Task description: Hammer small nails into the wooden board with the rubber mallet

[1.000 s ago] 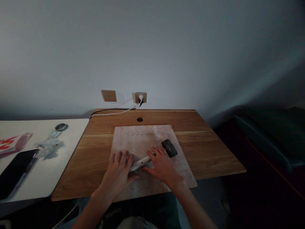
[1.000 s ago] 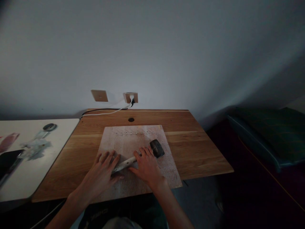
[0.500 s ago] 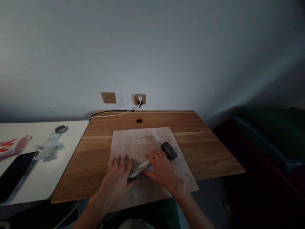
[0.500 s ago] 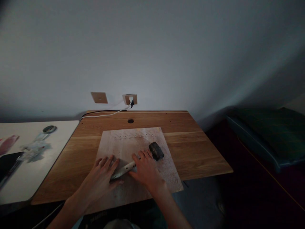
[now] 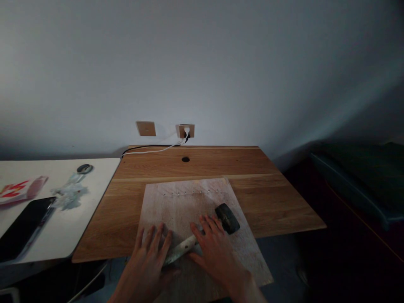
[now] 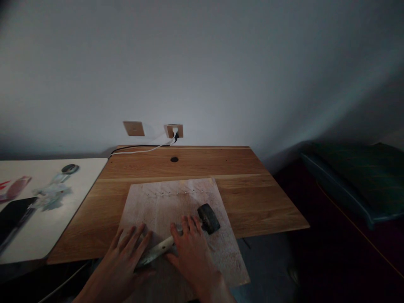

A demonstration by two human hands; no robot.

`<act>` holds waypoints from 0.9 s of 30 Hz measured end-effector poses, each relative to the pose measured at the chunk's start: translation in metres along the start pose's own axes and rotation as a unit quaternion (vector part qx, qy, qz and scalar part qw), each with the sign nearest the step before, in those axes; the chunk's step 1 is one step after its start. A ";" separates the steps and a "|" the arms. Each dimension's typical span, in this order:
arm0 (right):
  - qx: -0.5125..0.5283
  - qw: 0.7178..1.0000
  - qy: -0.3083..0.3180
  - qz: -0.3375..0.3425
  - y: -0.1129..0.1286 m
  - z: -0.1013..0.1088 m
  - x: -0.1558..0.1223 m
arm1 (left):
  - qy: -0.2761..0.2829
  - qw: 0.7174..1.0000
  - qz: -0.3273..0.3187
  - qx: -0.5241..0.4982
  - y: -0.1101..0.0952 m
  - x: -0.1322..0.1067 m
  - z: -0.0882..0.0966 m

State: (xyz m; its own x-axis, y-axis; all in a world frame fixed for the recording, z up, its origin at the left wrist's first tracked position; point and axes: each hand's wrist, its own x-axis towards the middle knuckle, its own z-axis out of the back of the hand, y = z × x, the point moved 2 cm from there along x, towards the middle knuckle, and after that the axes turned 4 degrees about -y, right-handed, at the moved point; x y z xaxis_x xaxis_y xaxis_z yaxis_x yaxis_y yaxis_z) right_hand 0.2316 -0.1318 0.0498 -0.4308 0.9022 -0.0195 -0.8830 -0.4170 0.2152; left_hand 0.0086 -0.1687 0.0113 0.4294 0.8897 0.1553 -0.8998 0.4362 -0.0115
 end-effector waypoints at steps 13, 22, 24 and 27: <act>0.061 0.992 -0.108 0.027 -0.022 0.038 0.006 | -0.010 0.996 0.026 -0.085 0.029 0.051 0.045; 0.017 0.966 -0.251 -0.062 -0.091 0.068 0.046 | -0.123 0.991 0.060 -0.005 0.065 0.096 0.041; 0.001 0.967 -0.246 -0.070 -0.100 0.067 0.053 | -0.118 0.991 0.060 -0.003 0.068 0.102 0.039; -0.016 0.972 -0.220 -0.080 -0.107 0.063 0.061 | -0.106 0.993 0.059 -0.007 0.070 0.110 0.038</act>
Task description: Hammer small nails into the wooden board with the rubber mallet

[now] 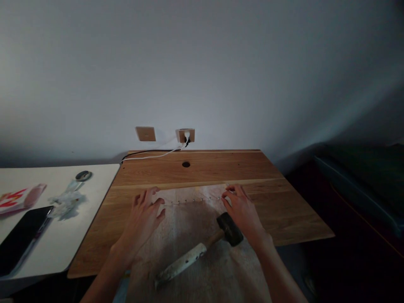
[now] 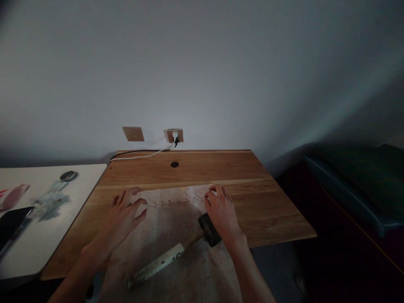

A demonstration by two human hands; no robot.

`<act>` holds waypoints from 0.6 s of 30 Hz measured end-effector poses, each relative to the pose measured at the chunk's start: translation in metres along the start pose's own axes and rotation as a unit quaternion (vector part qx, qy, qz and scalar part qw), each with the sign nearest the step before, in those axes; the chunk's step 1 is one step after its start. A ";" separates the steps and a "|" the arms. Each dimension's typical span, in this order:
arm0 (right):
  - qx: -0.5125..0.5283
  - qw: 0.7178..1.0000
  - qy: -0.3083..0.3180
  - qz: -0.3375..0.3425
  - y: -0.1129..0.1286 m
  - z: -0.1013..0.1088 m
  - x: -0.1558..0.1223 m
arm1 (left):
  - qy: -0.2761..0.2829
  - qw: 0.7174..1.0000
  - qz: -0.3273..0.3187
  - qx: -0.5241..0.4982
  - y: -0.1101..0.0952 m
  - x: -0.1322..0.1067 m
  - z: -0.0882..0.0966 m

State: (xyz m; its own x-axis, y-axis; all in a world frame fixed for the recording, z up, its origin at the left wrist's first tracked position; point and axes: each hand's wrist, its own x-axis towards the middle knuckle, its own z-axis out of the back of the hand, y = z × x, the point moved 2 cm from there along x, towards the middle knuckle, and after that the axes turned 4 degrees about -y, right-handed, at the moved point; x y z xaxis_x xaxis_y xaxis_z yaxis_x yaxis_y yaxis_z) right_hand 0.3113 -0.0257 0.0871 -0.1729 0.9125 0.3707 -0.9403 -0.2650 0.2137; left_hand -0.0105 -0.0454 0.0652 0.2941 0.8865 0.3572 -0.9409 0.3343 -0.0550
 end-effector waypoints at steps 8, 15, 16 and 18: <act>-0.038 0.998 0.048 0.002 -0.002 -0.015 0.009 | 0.033 0.999 0.005 -0.029 0.004 0.014 -0.004; -0.062 0.995 0.073 0.008 -0.005 -0.022 0.013 | 0.036 0.999 0.009 -0.029 0.002 0.018 -0.004; -0.065 0.995 0.075 0.007 -0.005 -0.022 0.014 | 0.036 0.999 0.009 -0.027 0.002 0.019 -0.004; -0.070 0.995 0.076 0.006 -0.004 -0.023 0.014 | 0.033 0.999 0.007 -0.026 0.002 0.019 -0.004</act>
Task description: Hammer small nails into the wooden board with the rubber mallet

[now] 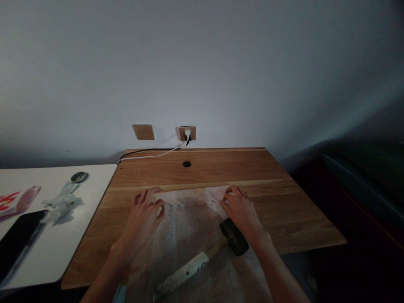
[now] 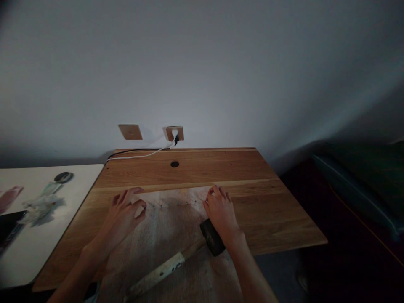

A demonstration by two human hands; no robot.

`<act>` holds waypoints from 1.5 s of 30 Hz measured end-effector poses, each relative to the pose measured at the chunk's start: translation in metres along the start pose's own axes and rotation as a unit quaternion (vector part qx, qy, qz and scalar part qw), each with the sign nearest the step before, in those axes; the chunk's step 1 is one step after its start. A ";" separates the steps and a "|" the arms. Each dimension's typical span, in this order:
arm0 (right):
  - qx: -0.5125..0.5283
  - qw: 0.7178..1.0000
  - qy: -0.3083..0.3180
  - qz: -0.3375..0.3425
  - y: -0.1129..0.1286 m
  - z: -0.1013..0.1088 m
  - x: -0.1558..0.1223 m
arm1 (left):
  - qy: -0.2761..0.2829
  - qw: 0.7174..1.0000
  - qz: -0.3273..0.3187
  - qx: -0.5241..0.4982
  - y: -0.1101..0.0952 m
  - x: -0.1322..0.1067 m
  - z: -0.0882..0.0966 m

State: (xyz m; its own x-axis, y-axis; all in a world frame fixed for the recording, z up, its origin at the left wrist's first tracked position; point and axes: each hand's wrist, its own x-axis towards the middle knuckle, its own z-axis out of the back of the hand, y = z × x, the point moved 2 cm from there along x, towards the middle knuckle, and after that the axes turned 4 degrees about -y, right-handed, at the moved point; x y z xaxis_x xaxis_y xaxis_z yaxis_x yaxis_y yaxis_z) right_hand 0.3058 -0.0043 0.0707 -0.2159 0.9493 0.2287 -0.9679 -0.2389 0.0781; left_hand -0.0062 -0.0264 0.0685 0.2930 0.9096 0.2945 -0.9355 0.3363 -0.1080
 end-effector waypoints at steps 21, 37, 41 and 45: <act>0.129 0.988 0.050 0.073 0.028 0.022 -0.003 | -0.032 0.997 -0.029 -0.069 -0.022 0.005 0.018; 0.054 0.996 0.012 0.072 0.024 0.000 0.017 | -0.017 0.998 0.012 -0.060 -0.021 -0.005 -0.013; 0.046 0.996 0.012 0.069 0.023 -0.005 0.018 | -0.020 0.998 0.000 -0.053 -0.018 -0.001 -0.015; 0.042 0.996 0.011 0.084 0.023 -0.007 0.019 | -0.019 0.999 -0.009 -0.039 -0.018 0.002 -0.013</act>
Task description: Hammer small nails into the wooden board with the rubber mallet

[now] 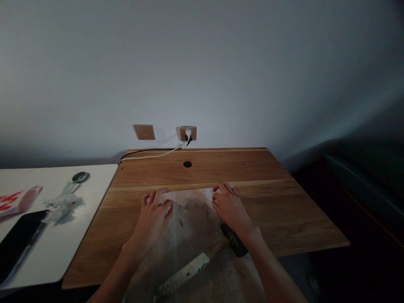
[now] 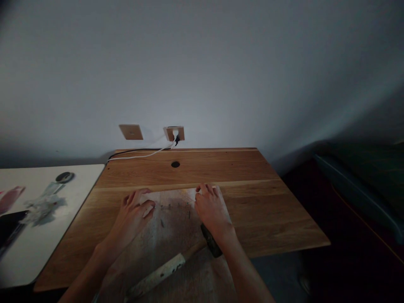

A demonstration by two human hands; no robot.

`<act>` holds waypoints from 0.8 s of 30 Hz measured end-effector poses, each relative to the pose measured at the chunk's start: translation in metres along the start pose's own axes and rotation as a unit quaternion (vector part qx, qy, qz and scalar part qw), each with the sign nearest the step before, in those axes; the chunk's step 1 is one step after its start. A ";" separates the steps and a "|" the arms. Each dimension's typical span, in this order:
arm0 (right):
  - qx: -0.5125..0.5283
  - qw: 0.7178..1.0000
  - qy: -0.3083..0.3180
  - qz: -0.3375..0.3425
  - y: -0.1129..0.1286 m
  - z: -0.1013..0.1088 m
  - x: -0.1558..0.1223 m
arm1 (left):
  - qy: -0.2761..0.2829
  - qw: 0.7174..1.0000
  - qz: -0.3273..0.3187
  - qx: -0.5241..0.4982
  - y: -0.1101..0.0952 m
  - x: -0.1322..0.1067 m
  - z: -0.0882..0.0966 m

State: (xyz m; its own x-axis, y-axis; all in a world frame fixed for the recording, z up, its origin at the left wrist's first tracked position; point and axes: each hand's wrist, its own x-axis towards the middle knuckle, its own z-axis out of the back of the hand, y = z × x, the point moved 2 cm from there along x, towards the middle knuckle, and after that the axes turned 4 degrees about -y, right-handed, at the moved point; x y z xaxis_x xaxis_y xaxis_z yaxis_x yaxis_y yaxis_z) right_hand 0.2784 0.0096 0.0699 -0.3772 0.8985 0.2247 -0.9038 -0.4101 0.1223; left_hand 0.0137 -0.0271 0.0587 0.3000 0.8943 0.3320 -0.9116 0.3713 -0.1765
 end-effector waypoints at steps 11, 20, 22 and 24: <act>0.194 0.976 0.088 0.037 0.030 0.029 -0.012 | -0.004 1.000 -0.011 0.004 0.003 0.008 -0.005; 0.140 0.988 0.057 -0.001 0.018 0.020 -0.009 | -0.007 1.000 0.024 -0.005 0.002 0.011 -0.004; 0.105 0.993 0.052 -0.018 0.018 0.021 -0.005 | -0.012 1.000 0.026 -0.004 0.001 0.011 -0.005; 0.082 0.994 0.063 -0.031 0.021 0.022 -0.001 | -0.013 0.999 0.034 0.000 0.001 0.011 -0.006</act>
State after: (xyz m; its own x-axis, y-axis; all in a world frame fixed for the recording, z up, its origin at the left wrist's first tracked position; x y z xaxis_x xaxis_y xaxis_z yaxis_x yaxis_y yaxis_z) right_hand 0.2642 -0.0038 0.0937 -0.3527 0.9313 0.0909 -0.8852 -0.3635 0.2901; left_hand 0.0179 -0.0157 0.0565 0.2297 0.9108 0.3431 -0.9297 0.3096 -0.1994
